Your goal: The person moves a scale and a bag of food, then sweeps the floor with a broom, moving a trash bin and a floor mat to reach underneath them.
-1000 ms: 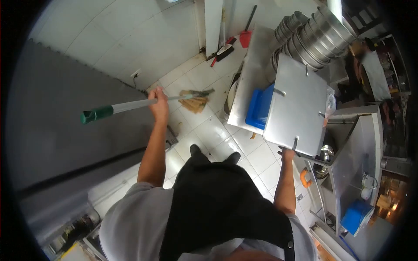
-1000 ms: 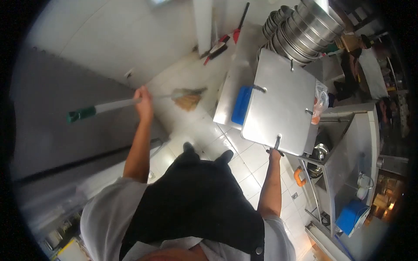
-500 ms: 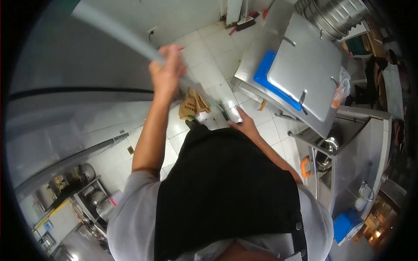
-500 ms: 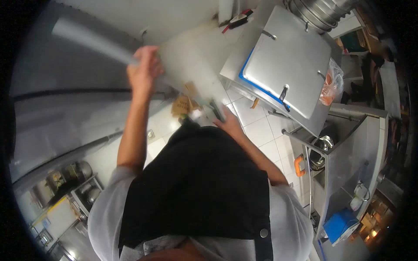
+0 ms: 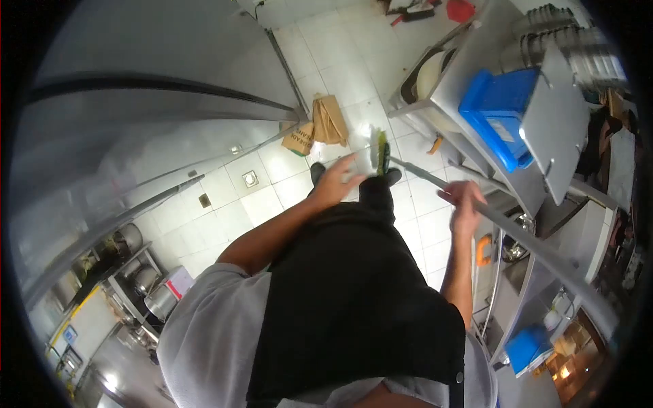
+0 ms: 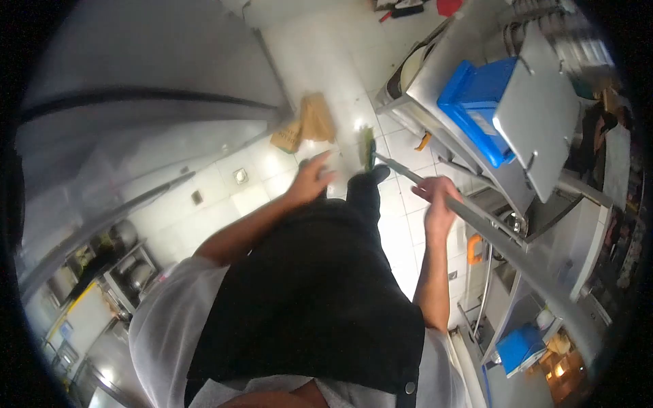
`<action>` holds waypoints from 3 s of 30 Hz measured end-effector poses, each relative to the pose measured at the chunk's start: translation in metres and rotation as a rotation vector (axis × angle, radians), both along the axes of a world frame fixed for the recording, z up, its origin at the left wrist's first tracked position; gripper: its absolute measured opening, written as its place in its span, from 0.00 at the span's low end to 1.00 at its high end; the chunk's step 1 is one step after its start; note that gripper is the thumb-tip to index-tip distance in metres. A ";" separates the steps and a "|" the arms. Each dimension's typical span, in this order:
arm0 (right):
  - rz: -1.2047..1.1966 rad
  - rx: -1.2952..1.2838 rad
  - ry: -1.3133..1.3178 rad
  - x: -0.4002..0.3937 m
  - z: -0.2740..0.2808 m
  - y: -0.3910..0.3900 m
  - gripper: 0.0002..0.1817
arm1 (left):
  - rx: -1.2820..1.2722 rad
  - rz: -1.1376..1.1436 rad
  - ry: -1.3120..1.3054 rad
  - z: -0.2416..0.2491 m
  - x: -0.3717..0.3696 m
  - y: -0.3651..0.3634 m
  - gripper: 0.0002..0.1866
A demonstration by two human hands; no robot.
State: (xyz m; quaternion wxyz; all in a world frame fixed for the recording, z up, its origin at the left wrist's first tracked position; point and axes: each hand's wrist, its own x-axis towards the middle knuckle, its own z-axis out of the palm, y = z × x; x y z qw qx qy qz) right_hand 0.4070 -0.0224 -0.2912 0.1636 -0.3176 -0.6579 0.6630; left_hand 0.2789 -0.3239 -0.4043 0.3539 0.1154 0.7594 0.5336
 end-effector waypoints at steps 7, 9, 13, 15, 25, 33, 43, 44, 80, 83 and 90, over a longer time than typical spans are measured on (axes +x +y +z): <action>-0.154 0.074 0.065 0.020 -0.056 -0.008 0.25 | -0.707 -0.072 -0.140 -0.280 -0.003 -0.220 0.48; -0.114 0.112 0.091 0.025 -0.086 0.003 0.25 | -0.809 -0.172 -0.016 -0.340 -0.028 -0.251 0.48; -0.065 0.137 0.119 0.037 -0.110 0.028 0.23 | -0.928 -0.079 -0.042 -0.452 -0.073 -0.275 0.52; -0.189 0.200 -0.030 0.066 -0.080 0.037 0.26 | -0.948 -0.054 -0.060 -0.458 -0.095 -0.263 0.55; -0.285 0.064 -0.075 0.110 -0.076 0.096 0.31 | -0.313 0.048 -0.079 -0.650 -0.158 -0.275 0.43; -0.304 0.034 -0.053 0.121 -0.083 0.114 0.29 | -0.833 0.447 -0.238 -0.632 -0.109 -0.195 0.73; -0.480 0.080 -0.170 0.151 -0.055 0.119 0.29 | -0.428 0.605 -0.453 -0.643 -0.083 -0.222 0.59; -0.514 0.088 -0.165 0.149 -0.059 0.119 0.30 | -0.420 0.544 -0.478 -0.637 -0.087 -0.212 0.52; -0.526 -0.039 -0.089 0.182 -0.121 0.144 0.29 | 0.093 0.724 -0.717 -0.416 -0.081 -0.008 0.22; -0.527 -0.139 -0.070 0.180 -0.133 0.150 0.29 | 0.048 0.727 -0.663 -0.278 -0.041 -0.042 0.24; -0.015 -0.034 -0.157 0.092 -0.148 0.156 0.27 | -0.016 0.977 -0.459 -0.066 0.081 -0.120 0.24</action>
